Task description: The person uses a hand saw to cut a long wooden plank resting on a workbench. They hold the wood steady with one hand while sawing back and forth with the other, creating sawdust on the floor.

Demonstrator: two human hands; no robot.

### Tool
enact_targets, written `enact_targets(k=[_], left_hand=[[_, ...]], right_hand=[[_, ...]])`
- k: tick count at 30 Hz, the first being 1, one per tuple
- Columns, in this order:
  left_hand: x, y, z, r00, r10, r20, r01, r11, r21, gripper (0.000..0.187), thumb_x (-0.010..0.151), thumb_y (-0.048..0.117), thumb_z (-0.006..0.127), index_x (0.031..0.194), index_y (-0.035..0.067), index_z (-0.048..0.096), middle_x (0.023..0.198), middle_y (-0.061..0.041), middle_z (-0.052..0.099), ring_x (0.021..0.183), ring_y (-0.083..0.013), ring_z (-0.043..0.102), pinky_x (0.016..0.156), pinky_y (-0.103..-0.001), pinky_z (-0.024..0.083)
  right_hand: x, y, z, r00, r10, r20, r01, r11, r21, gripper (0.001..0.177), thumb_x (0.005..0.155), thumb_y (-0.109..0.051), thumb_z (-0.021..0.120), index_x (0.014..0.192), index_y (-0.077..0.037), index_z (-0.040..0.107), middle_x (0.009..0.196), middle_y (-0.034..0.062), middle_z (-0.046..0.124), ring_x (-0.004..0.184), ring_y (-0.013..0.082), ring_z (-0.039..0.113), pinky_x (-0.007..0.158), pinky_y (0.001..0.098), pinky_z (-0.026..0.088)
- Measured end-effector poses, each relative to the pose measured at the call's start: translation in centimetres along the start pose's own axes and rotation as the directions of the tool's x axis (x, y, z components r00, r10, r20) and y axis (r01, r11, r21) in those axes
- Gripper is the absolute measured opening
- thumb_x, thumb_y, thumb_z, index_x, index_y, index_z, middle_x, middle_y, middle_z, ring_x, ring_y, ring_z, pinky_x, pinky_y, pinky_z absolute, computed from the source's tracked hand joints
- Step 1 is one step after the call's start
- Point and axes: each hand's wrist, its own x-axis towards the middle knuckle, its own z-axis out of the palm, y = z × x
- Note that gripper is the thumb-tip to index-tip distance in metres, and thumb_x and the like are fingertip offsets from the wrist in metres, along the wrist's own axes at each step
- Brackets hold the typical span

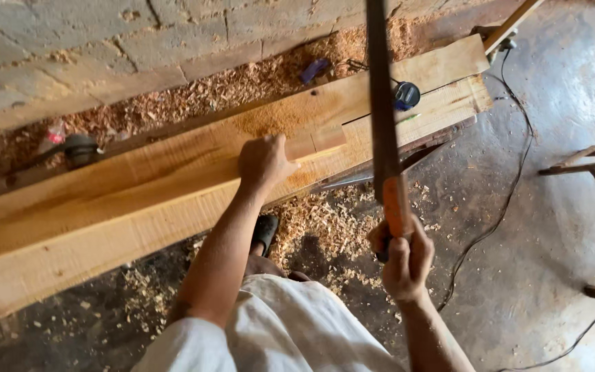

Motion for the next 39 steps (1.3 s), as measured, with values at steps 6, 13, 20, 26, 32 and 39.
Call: enact_targets(k=[6,13,20,26,32,39], left_hand=[[-4.4,-3.5,-1.8,0.861,0.282,-0.422,-0.326,0.945,-0.034,0.087,0.063,0.035,0.096,0.132,-0.003,0.060,0.127,-0.020,0.069,0.116,-0.0321,0.065,0.104,-0.052,0.046],[-12.8,-15.3,-6.0,0.953,0.075,-0.294,0.031,0.939,0.342,0.086,0.064,0.076,0.077,0.112,0.006,0.067,0.097,-0.015,0.073,0.087,-0.0261,0.069,0.080,-0.045,0.057],[-11.5,-18.7,-5.9,0.987,-0.141,0.073,0.133,0.986,0.099,0.081,0.064,0.083,0.067,0.083,0.004,0.069,0.071,-0.010,0.072,0.054,-0.0182,0.067,0.047,-0.034,0.055],[-9.7,-17.9,-4.0,0.979,-0.195,0.057,0.192,0.980,0.058,0.096,0.068,0.084,0.061,0.121,0.004,0.070,0.096,-0.015,0.077,0.080,-0.0222,0.074,0.066,-0.041,0.063],[-9.8,-13.5,-3.0,0.987,0.015,0.159,-0.089,0.879,0.469,0.169,0.035,0.094,0.083,0.160,0.001,0.018,0.156,-0.034,0.032,0.142,-0.0470,0.039,0.112,-0.069,0.033],[-7.9,-15.8,-2.4,0.899,-0.104,0.424,-0.045,0.944,0.328,0.160,0.047,0.073,0.092,0.167,0.007,0.010,0.161,-0.021,0.028,0.147,-0.0339,0.039,0.124,-0.055,0.033]], right_hand=[[-9.6,7.9,-0.7,0.836,0.548,-0.024,-0.542,0.819,-0.189,0.023,0.100,-0.018,0.050,0.095,-0.004,0.068,0.062,0.0028,0.060,0.043,0.0098,0.047,0.035,0.0278,0.038],[-13.7,8.4,0.8,0.803,0.591,-0.075,-0.595,0.790,-0.148,0.021,0.101,-0.019,0.051,0.096,-0.003,0.064,0.063,0.0011,0.055,0.055,0.0083,0.046,0.048,0.0284,0.039],[-12.6,7.4,2.5,0.792,0.594,-0.143,-0.609,0.786,-0.108,0.021,0.100,-0.021,0.053,0.096,-0.003,0.065,0.060,0.0003,0.055,0.052,0.0090,0.045,0.045,0.0299,0.037],[-9.5,8.6,4.8,0.741,0.636,-0.214,-0.671,0.708,-0.221,0.021,0.099,-0.023,0.057,0.093,-0.005,0.066,0.059,0.0003,0.058,0.050,0.0085,0.047,0.044,0.0295,0.039],[-8.3,8.4,6.2,0.704,0.682,-0.198,-0.710,0.676,-0.199,0.027,0.102,-0.025,0.057,0.089,-0.003,0.067,0.059,0.0012,0.058,0.051,0.0099,0.049,0.046,0.0292,0.039],[-9.1,6.1,5.8,0.683,0.692,-0.234,-0.722,0.687,-0.081,0.020,0.100,-0.020,0.055,0.098,-0.004,0.066,0.060,0.0004,0.056,0.052,0.0086,0.049,0.047,0.0276,0.041]])
